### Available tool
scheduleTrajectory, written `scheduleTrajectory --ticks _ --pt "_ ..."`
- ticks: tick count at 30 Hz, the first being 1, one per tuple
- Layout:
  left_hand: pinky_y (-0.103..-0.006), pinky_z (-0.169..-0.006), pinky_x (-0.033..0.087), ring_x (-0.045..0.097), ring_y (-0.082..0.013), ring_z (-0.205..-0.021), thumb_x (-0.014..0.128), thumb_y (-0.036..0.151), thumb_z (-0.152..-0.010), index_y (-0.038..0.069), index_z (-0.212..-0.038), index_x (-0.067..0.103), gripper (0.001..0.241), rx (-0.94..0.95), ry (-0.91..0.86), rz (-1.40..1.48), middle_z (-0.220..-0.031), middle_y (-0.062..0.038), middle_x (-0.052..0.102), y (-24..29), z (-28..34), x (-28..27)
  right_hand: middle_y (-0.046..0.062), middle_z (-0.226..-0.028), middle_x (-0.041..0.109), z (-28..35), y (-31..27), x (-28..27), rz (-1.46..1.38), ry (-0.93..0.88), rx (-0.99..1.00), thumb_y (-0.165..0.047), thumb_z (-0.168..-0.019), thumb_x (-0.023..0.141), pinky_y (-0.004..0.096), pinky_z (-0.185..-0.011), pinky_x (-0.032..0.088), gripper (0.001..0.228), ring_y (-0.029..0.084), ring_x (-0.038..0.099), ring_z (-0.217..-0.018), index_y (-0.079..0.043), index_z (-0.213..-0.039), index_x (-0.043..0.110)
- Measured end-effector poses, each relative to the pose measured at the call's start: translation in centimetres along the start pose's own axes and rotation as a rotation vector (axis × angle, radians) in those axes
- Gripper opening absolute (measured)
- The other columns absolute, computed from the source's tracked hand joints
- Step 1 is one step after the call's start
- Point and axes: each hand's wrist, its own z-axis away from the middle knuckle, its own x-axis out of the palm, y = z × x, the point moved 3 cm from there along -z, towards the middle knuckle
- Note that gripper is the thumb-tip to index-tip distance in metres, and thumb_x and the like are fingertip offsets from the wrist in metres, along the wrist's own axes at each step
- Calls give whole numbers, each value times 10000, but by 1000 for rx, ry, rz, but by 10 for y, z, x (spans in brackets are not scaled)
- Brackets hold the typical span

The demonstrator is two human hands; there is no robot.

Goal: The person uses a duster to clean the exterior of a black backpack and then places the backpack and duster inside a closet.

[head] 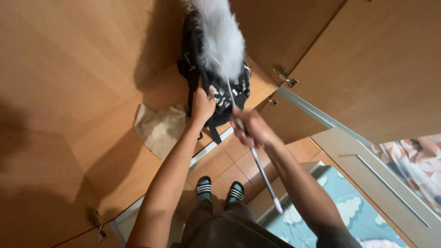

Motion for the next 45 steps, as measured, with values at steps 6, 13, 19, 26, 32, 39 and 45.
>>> scheduleTrajectory --ticks 6,13,19,26,32,39,45 --pt "-538 -838 536 657 -499 -1030 620 33 -847 158 -1614 349 823 -55 -25 -124 -1071 -327 681 32 1 -4 -4 -463 397 -22 64 -16 -315 -106 158 -445 -1054 422 256 -264 173 460 75 252 -288 -117 -743 506" --pt "-569 -773 514 658 -508 -930 670 -13 -795 171 -1610 206 956 -16 -134 -224 -1191 -310 641 62 2 -2 -41 -542 402 -93 30 -52 -486 -177 107 -430 -1076 446 220 -283 165 423 43 267 -343 -110 -813 530" --pt "-538 -820 520 632 -509 -1042 612 35 -962 114 -1587 309 700 33 -3 -49 -1129 -324 669 24 9 -10 -21 -574 417 -24 90 -36 -227 228 -186 -307 -1040 529 258 -346 227 213 75 332 -404 -109 -975 567" --pt "-525 -822 518 588 -536 -1078 686 81 -827 26 -1471 402 706 171 29 -55 -1132 -368 645 52 19 -6 -2 -495 419 -23 131 -35 -104 228 -205 -342 -1057 489 293 -323 262 309 112 373 -348 -82 -915 578" --pt "-516 -831 538 689 -469 -1024 586 332 -1121 -67 -1066 697 418 -327 -202 -281 -1024 -320 711 5 4 12 -16 -521 405 -102 93 -19 -232 274 -333 -357 -1080 443 267 -355 241 371 94 332 -371 -91 -861 581" --pt "-425 -635 495 636 -265 -671 670 354 -1000 -34 -888 667 403 -218 61 116 -708 -153 679 -63 17 -25 -61 -533 370 -63 258 -75 -261 254 -3 -403 -1075 463 267 -349 213 411 80 316 -386 -156 -748 495" --pt "-393 -589 452 523 -174 -586 650 362 -1019 -37 -854 633 432 -209 -13 116 -625 -100 580 -24 14 -23 -13 -531 432 -36 233 -75 -56 473 -64 -392 -1053 519 269 -364 255 461 90 365 -402 -98 -701 572"
